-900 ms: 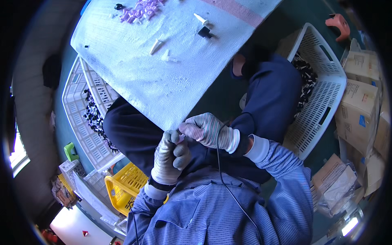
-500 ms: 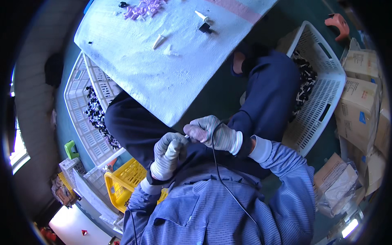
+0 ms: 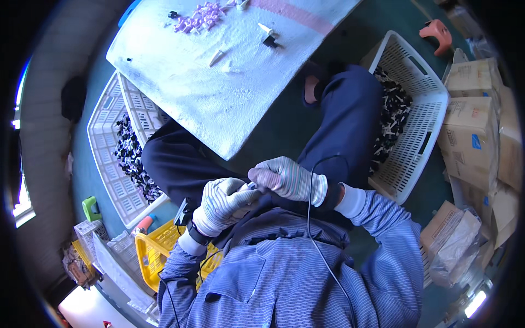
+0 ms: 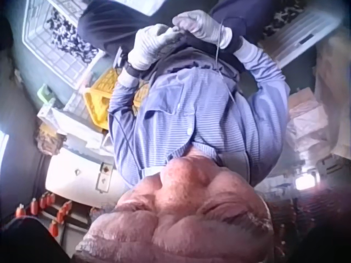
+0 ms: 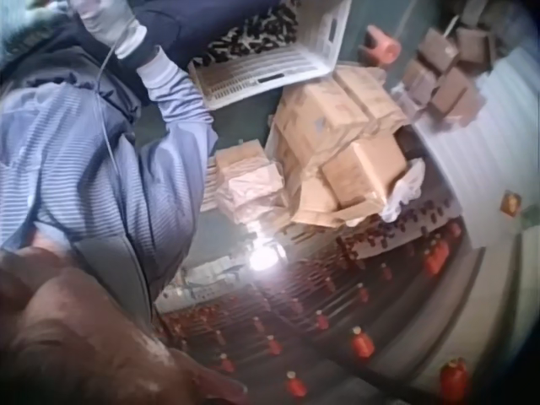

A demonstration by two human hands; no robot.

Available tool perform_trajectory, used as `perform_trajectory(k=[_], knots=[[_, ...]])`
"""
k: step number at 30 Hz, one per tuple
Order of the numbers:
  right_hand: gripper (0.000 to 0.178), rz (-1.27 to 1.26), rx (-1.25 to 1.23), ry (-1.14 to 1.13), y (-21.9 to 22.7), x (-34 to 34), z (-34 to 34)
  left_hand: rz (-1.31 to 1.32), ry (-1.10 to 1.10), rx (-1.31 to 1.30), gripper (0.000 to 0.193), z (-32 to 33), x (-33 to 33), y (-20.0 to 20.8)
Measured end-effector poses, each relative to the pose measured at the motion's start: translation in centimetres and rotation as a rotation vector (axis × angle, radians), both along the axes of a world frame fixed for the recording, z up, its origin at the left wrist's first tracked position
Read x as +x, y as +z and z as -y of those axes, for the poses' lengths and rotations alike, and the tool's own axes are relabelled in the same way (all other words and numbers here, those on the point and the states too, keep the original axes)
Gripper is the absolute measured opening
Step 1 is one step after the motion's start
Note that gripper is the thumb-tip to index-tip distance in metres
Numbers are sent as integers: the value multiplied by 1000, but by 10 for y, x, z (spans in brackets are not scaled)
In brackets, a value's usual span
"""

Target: Assembling small plastic components by hand into finished pump-like units.

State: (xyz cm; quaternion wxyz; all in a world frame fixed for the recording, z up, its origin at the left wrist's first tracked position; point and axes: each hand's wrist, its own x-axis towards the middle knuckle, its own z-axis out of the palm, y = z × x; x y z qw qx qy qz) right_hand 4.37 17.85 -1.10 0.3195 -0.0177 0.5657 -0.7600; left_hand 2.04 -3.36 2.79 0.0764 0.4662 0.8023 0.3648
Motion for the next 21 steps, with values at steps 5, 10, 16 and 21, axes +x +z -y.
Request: perform_trajectory(k=[5,10,16,21], knots=[[34,-130,-4,21,7,4,-1,-43,138,22,32,1,15,3],[37,-191,37,-119,9,14,3,-99,168,60,23,5,24,-2],[43,-22,6,-66,13,16,0,116,215,47,18,9,31,2],[28,-1,-204,-124,6,23,9,-93,202,84,23,8,32,-6]])
